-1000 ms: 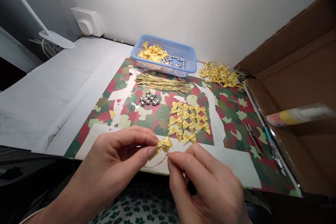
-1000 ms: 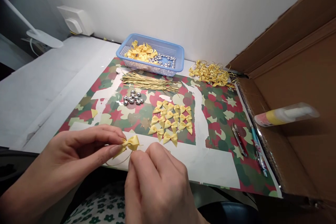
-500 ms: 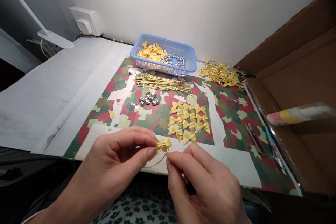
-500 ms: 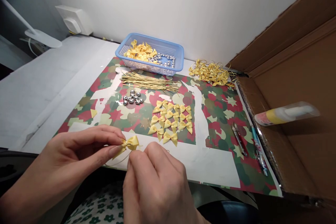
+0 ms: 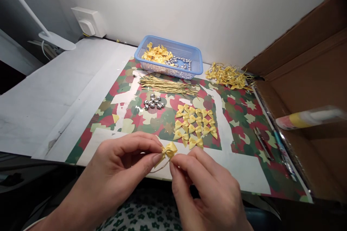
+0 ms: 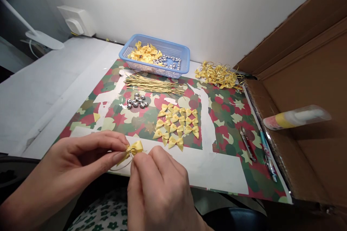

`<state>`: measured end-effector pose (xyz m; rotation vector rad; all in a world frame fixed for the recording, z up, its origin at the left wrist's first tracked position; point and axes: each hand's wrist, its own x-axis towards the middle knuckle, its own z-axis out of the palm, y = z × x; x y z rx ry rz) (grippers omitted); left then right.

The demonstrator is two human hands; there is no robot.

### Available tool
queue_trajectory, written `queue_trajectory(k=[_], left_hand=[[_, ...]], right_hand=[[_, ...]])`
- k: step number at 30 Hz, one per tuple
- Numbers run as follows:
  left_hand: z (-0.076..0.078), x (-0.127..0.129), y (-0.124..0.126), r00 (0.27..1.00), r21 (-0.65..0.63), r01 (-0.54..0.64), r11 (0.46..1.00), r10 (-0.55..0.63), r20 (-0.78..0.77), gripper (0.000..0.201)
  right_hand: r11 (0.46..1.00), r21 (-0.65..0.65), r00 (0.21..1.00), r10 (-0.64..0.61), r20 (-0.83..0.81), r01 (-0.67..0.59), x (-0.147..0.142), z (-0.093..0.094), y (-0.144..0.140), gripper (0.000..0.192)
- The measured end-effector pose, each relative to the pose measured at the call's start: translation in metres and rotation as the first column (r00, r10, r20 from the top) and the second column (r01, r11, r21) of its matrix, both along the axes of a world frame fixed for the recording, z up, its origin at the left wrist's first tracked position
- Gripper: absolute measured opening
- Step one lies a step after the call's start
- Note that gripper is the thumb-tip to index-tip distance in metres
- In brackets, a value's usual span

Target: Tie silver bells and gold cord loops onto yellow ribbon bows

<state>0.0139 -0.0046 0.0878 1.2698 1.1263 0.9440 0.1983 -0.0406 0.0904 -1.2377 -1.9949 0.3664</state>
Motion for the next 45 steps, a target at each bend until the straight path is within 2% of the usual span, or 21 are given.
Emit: queue_trajectory(k=[10,15,21,23,26,30,35,38,40,45], left_hand=[[0.002,0.005,-0.001,0.997,0.024,0.073,0.997,-0.074,0.023,0.018],[-0.001,0.000,-0.005,0.997,0.032,0.073,0.997,-0.072,-0.010,0.015],[-0.002,0.003,-0.009,0.998,-0.033,0.056,0.998,-0.056,0.003,0.010],[-0.003,0.006,-0.010,1.000,0.018,0.019,1.000,-0.019,-0.006,0.010],[-0.005,0.008,-0.011,0.999,0.160,0.011,0.987,-0.003,-0.051,0.018],[-0.010,0.006,-0.012,0.992,0.357,0.035,0.934,0.011,-0.127,0.031],[-0.013,0.005,-0.013,0.977,0.455,0.090,0.886,0.011,-0.215,0.031],[-0.012,0.005,-0.013,0.978,0.448,0.091,0.889,0.006,-0.209,0.030],[-0.010,0.005,-0.011,0.982,0.404,0.084,0.911,-0.007,-0.189,0.026],[-0.002,0.005,-0.006,0.985,0.163,0.126,0.979,-0.104,-0.134,0.013]], right_hand=[[0.999,0.036,0.999,-0.022,-0.047,0.024,-0.004,-0.008,0.001,0.019],[0.997,-0.078,0.989,-0.024,-0.145,0.013,-0.001,-0.012,-0.002,0.019],[0.988,-0.127,0.967,-0.119,-0.224,0.092,-0.001,-0.023,-0.010,0.024],[0.986,-0.139,0.962,-0.128,-0.241,0.096,-0.002,-0.025,-0.012,0.026],[0.984,-0.142,0.963,-0.136,-0.233,0.105,-0.001,-0.027,-0.014,0.028],[0.990,-0.114,0.966,-0.113,-0.232,0.088,0.001,-0.027,-0.015,0.032],[0.993,-0.095,0.975,-0.094,-0.201,0.077,0.003,-0.025,-0.013,0.031],[0.990,-0.125,0.976,-0.086,-0.201,0.062,0.005,-0.023,-0.011,0.028],[0.985,-0.161,0.972,-0.092,-0.215,0.057,0.005,-0.022,-0.011,0.025],[0.978,-0.197,0.966,-0.119,-0.230,0.074,0.004,-0.023,-0.012,0.019]])
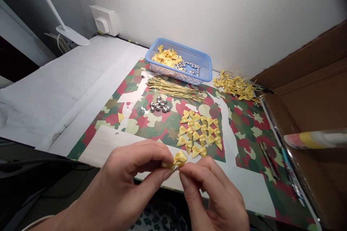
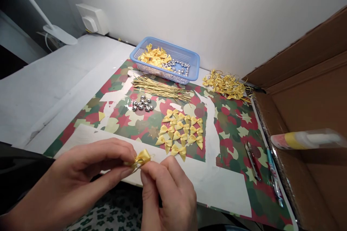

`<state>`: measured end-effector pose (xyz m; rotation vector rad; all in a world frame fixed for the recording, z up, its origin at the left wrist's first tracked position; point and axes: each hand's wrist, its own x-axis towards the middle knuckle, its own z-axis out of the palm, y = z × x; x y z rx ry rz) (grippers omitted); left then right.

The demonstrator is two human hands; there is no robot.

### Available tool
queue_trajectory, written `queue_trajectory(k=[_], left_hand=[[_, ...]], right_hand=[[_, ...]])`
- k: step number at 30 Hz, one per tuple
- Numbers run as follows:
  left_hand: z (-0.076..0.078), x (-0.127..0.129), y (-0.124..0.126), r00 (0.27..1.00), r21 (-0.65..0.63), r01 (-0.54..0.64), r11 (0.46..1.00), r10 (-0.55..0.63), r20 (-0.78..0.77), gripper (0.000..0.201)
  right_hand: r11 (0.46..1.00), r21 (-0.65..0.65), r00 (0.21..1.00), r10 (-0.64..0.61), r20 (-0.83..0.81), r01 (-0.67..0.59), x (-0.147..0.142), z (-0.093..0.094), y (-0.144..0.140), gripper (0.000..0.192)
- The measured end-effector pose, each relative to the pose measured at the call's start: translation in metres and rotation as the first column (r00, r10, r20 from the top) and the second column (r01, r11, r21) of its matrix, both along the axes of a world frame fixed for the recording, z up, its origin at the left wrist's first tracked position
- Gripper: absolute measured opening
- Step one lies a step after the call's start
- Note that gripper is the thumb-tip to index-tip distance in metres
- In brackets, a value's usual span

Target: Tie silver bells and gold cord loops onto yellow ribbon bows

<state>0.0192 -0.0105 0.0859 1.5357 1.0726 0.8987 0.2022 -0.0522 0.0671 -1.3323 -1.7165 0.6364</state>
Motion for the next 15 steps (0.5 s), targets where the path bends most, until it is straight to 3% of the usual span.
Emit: queue_trajectory(k=[7,15], left_hand=[[0.0028,0.0020,0.0034,0.987,-0.221,-0.009,0.975,0.044,0.157,0.013],[-0.0046,-0.0020,0.0093,0.950,-0.414,0.115,0.903,0.021,0.310,0.010]], right_hand=[[0.999,0.010,0.998,-0.039,0.043,0.039,-0.0016,0.0014,-0.0019,0.017],[1.000,0.011,1.000,0.029,-0.003,-0.029,0.0052,0.0023,0.0052,0.018]])
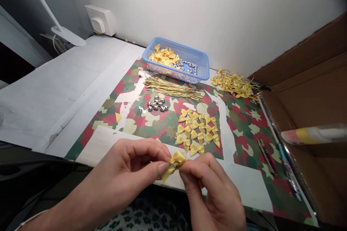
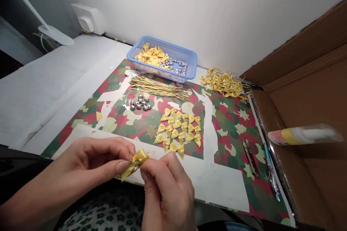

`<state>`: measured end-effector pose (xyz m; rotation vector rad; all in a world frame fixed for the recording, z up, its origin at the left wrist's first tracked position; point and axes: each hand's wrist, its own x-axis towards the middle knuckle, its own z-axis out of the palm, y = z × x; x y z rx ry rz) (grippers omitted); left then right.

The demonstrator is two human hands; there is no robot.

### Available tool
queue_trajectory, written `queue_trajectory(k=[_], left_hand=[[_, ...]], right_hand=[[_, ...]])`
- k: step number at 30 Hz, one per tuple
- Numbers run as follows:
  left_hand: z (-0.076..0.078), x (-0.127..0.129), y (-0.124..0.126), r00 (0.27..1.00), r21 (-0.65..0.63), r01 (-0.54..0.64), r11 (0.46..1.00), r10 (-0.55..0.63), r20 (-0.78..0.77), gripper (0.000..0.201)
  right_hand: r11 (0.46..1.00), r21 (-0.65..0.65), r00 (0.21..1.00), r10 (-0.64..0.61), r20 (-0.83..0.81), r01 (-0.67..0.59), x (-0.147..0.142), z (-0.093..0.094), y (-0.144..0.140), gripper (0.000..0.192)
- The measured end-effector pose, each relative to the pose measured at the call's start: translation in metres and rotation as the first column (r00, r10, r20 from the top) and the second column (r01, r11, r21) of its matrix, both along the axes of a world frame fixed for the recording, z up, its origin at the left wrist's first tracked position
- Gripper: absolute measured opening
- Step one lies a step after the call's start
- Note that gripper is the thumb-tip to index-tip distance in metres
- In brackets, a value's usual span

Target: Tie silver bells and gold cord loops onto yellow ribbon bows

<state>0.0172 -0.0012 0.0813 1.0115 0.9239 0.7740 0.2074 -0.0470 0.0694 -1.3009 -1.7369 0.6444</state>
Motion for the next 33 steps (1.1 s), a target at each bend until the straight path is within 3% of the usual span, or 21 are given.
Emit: queue_trajectory(k=[6,18,33], left_hand=[[-0.002,-0.001,0.002,0.999,-0.038,0.025,0.999,-0.023,0.045,0.009],[-0.001,-0.001,0.003,0.992,-0.134,0.073,0.988,-0.058,0.113,0.011],[0.003,0.002,0.000,0.996,-0.062,0.041,0.997,-0.035,0.087,0.012]], right_hand=[[0.999,0.028,0.998,0.023,0.051,-0.024,0.003,-0.002,0.001,0.017],[0.997,-0.012,0.995,-0.075,-0.061,0.075,-0.010,-0.009,-0.003,0.019],[0.993,0.019,0.989,-0.113,-0.093,0.115,-0.014,-0.009,-0.003,0.019]])
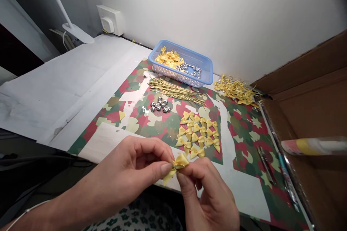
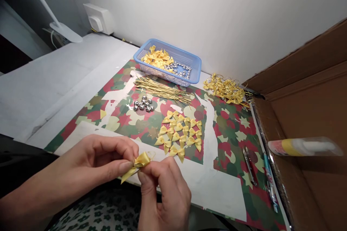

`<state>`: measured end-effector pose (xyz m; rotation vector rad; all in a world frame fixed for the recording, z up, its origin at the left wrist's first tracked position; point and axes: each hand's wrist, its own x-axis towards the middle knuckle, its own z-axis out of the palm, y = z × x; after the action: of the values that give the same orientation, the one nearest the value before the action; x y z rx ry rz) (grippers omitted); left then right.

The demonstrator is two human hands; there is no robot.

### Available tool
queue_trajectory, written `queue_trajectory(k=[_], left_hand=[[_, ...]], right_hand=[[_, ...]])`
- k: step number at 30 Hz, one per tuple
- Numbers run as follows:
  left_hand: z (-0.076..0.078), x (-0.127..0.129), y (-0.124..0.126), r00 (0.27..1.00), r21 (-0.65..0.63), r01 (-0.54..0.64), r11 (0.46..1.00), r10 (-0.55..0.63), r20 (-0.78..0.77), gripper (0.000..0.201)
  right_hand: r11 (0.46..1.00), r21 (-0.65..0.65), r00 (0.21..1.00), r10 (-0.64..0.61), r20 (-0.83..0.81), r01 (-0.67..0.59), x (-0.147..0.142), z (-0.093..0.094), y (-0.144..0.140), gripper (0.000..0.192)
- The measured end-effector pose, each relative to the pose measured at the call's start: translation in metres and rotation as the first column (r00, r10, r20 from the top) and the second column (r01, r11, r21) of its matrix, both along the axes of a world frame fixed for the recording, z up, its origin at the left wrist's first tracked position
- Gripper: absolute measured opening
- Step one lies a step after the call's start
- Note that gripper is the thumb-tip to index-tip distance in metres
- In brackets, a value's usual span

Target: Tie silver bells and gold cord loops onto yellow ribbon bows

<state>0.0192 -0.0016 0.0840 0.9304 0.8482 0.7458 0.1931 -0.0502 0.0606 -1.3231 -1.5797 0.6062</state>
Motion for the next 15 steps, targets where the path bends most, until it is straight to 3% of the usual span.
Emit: queue_trajectory(k=[15], left_hand=[[-0.0015,0.0013,0.0018,1.000,-0.030,0.010,0.999,-0.009,0.021,0.011]], right_hand=[[1.000,0.003,0.998,-0.011,-0.061,0.011,-0.0048,0.0005,0.0006,0.020]])
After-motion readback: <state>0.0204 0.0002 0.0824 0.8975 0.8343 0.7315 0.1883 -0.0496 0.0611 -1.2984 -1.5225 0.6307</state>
